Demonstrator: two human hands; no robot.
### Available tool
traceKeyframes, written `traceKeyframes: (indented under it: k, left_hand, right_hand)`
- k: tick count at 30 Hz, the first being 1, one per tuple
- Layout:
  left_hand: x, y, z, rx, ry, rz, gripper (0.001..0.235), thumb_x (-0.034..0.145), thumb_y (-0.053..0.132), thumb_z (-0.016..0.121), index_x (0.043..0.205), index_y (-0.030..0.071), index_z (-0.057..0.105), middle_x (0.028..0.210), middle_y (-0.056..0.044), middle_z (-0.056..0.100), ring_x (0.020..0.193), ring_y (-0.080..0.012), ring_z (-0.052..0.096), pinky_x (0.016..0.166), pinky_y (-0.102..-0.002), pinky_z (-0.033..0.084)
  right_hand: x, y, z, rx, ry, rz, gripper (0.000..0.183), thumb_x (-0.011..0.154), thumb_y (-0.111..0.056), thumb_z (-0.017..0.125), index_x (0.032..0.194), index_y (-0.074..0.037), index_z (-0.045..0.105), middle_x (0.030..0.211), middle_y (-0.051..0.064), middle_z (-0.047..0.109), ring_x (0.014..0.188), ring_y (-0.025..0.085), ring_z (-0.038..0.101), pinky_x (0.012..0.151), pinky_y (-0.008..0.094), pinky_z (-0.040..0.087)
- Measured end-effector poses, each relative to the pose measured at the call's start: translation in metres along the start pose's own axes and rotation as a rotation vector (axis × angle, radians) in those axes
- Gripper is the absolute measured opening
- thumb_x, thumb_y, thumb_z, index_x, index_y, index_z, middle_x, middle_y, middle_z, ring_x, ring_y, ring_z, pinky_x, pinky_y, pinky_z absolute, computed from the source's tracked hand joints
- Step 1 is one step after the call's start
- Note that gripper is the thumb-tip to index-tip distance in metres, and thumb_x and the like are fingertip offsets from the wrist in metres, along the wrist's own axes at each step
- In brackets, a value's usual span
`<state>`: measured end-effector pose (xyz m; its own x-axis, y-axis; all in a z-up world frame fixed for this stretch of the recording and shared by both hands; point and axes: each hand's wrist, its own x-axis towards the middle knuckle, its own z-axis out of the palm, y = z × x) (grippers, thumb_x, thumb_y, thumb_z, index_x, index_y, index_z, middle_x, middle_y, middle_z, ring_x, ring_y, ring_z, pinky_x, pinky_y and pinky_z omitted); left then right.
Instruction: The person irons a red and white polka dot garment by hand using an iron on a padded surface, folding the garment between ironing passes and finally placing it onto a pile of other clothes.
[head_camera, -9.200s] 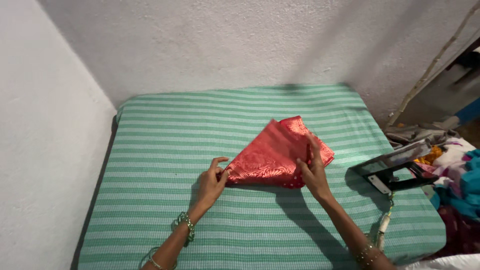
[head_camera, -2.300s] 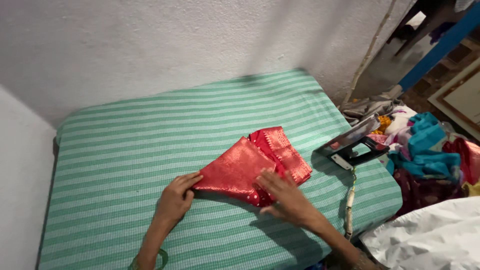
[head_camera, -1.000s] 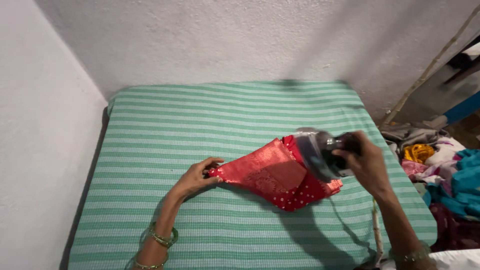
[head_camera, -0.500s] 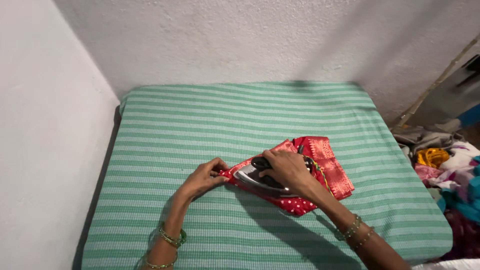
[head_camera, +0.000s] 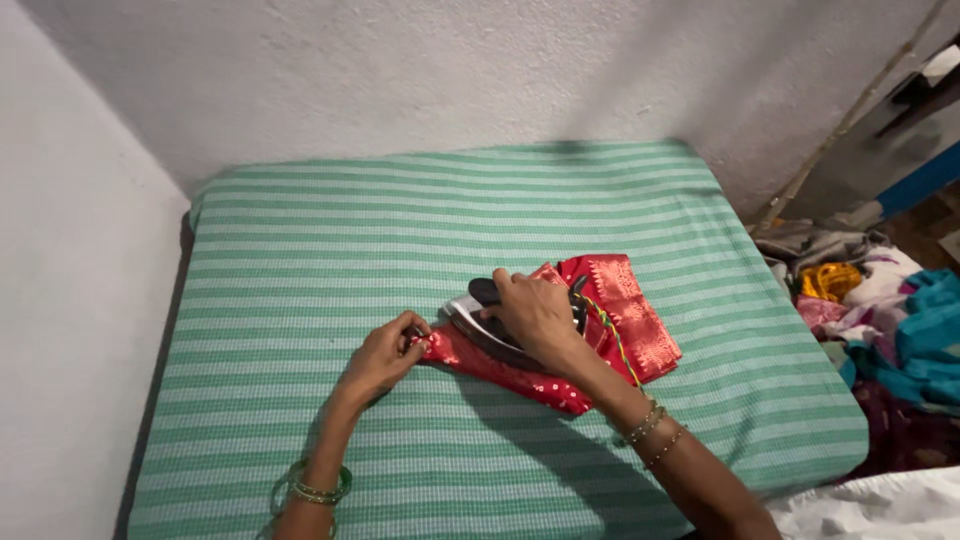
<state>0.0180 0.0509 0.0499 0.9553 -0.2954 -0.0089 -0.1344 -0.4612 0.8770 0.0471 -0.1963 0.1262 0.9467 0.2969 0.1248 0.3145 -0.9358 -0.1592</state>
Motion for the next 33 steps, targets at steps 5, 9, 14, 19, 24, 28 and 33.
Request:
traceKeyframes:
  k: [5,9,14,19,24,28,33]
  left_hand:
    - [-0.004,0.019,-0.004,0.058,-0.01,-0.088,0.02,0.092,0.02,0.066,0.11,0.01,0.066,0.072,0.003,0.063,0.055,-0.01,0.044,0.053,-0.031,0.04]
    - [-0.005,0.021,-0.002,0.128,0.003,-0.113,0.025,0.093,0.02,0.064,0.116,0.014,0.069,0.072,-0.002,0.062,0.058,-0.0106,0.048,0.056,-0.031,0.043]
    - [-0.008,0.017,-0.003,0.072,0.019,0.032,0.026,0.092,0.016,0.062,0.117,0.011,0.069,0.087,-0.001,0.066,0.062,-0.013,0.052,0.06,-0.03,0.048]
    - [-0.007,0.011,-0.001,0.057,0.032,0.12,0.022,0.092,0.015,0.061,0.111,0.008,0.071,0.095,-0.002,0.068,0.07,-0.0147,0.061,0.068,-0.03,0.054]
    - [-0.007,0.017,0.003,0.168,0.05,0.027,0.019,0.091,0.022,0.068,0.104,0.011,0.075,0.091,-0.004,0.067,0.075,-0.0181,0.064,0.071,-0.033,0.054]
    - [-0.006,0.016,0.01,0.319,0.114,0.048,0.019,0.089,0.028,0.072,0.098,0.012,0.075,0.086,-0.005,0.068,0.084,-0.0219,0.063,0.076,-0.037,0.053]
    - [-0.003,0.005,0.016,0.307,0.141,0.077,0.014,0.09,0.023,0.069,0.098,0.014,0.074,0.087,-0.005,0.067,0.087,-0.023,0.063,0.077,-0.037,0.053]
  right_hand:
    - [0.0,0.008,-0.007,0.023,-0.039,0.061,0.045,0.085,-0.046,0.073,0.105,-0.007,0.061,0.085,0.013,0.072,0.078,0.033,0.072,0.063,0.048,0.053]
    - [-0.006,0.013,-0.011,0.001,0.009,0.088,0.043,0.084,-0.045,0.074,0.103,-0.009,0.062,0.082,0.013,0.072,0.079,0.035,0.071,0.065,0.049,0.053]
    - [-0.021,0.023,-0.027,0.001,-0.144,-0.06,0.046,0.087,-0.049,0.072,0.104,-0.008,0.059,0.084,0.011,0.072,0.078,0.034,0.071,0.066,0.05,0.053]
    - [-0.024,0.039,-0.03,-0.049,-0.223,-0.072,0.049,0.083,-0.05,0.073,0.105,-0.009,0.059,0.089,0.01,0.072,0.079,0.034,0.071,0.065,0.05,0.053]
    - [-0.03,0.054,-0.029,-0.071,-0.213,-0.143,0.057,0.085,-0.066,0.066,0.1,-0.011,0.065,0.078,0.009,0.072,0.067,0.029,0.071,0.058,0.048,0.053]
    - [-0.037,0.073,-0.03,-0.097,-0.256,-0.264,0.058,0.083,-0.07,0.062,0.095,-0.014,0.066,0.069,0.006,0.071,0.059,0.025,0.069,0.055,0.046,0.052]
    - [-0.031,0.102,-0.019,-0.118,-0.177,-0.285,0.047,0.077,-0.061,0.068,0.086,-0.015,0.07,0.058,0.005,0.067,0.054,0.024,0.066,0.053,0.043,0.049]
